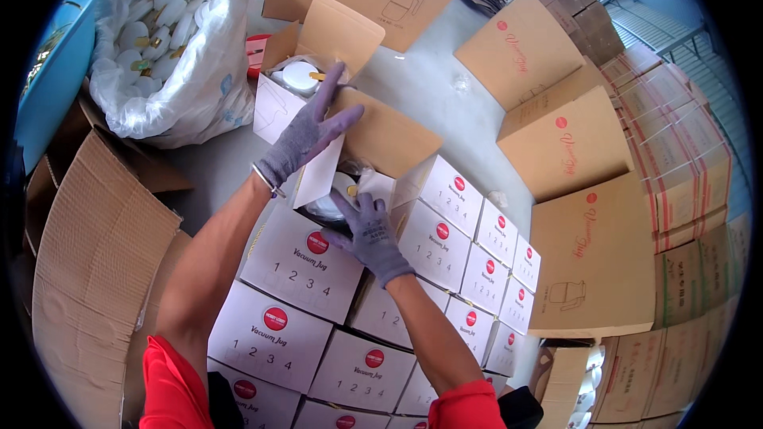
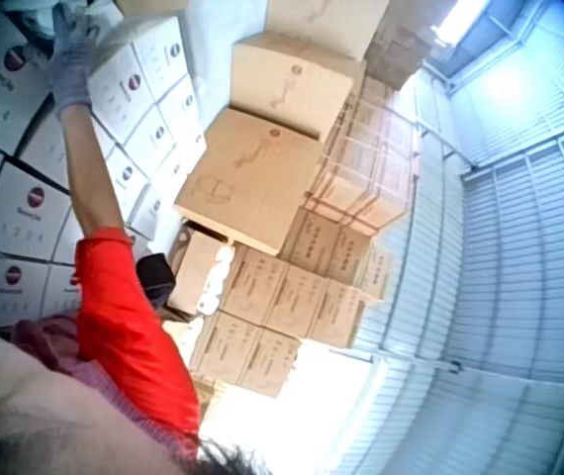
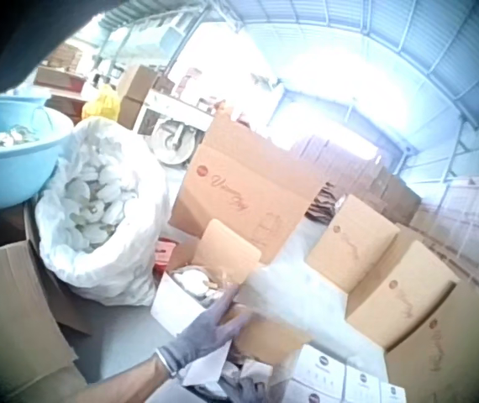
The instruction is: The person assembles and packages white ceramic jugs with gold trim. They place the jugs into plastic bags, insert them into small white boxes labeled 'Vacuum Jug', and then stack these boxes into a larger cardboard shipping container. The person also uses a marker to write numbers on the boxes.
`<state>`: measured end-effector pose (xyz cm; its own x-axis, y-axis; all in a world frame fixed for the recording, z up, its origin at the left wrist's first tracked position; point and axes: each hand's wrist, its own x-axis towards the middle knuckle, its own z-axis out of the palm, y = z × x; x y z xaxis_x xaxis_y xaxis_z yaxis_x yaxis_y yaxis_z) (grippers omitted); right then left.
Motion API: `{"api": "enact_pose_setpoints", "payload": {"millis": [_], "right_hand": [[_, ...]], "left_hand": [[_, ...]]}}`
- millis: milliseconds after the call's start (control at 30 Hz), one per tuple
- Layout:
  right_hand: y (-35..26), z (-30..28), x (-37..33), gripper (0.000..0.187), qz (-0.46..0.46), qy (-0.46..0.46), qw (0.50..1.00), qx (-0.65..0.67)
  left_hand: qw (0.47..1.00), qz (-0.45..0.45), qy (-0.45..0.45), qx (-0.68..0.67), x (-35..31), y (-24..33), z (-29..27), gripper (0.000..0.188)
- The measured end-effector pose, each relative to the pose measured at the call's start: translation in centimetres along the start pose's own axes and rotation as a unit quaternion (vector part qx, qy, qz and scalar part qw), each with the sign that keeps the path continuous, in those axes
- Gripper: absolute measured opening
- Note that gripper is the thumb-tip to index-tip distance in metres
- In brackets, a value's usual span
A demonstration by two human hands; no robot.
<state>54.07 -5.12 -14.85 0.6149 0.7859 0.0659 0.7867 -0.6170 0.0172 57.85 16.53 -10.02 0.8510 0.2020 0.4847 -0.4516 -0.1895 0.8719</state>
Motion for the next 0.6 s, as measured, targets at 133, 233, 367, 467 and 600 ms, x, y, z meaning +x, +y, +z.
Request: {"api": "enact_pose_setpoints", "payload": {"millis": [133,233,367,467,600], "right_hand": [[1.4,0.5,0.7,0.089,0.065,0.083,0.972,0.211],[0.4,-2.2,1.7,0.094,0.015,0.018,0.971,0.237],[1.1,-1.6,0.8,0.083,0.004,-0.042,0.989,0.144],[4.4,1.1,-1.6,0.065,0.045,0.004,0.943,0.328],[4.0,0.6,-5.0,0.053,0.230,0.053,0.664,0.709]], "left_hand": [[0.998,-0.047,-0.043,-0.031,-0.4,0.4,0.1,0.063],[0.972,0.173,-0.027,0.158,-0.1,-1.4,-0.6,0.055],[0.989,-0.087,-0.113,0.028,-0.2,2.2,-1.0,0.047],[0.971,-0.076,-0.167,0.150,-2.7,0.2,0.2,0.042],[0.903,-0.069,-0.204,0.371,-9.0,-1.0,0.0,0.064]]}}
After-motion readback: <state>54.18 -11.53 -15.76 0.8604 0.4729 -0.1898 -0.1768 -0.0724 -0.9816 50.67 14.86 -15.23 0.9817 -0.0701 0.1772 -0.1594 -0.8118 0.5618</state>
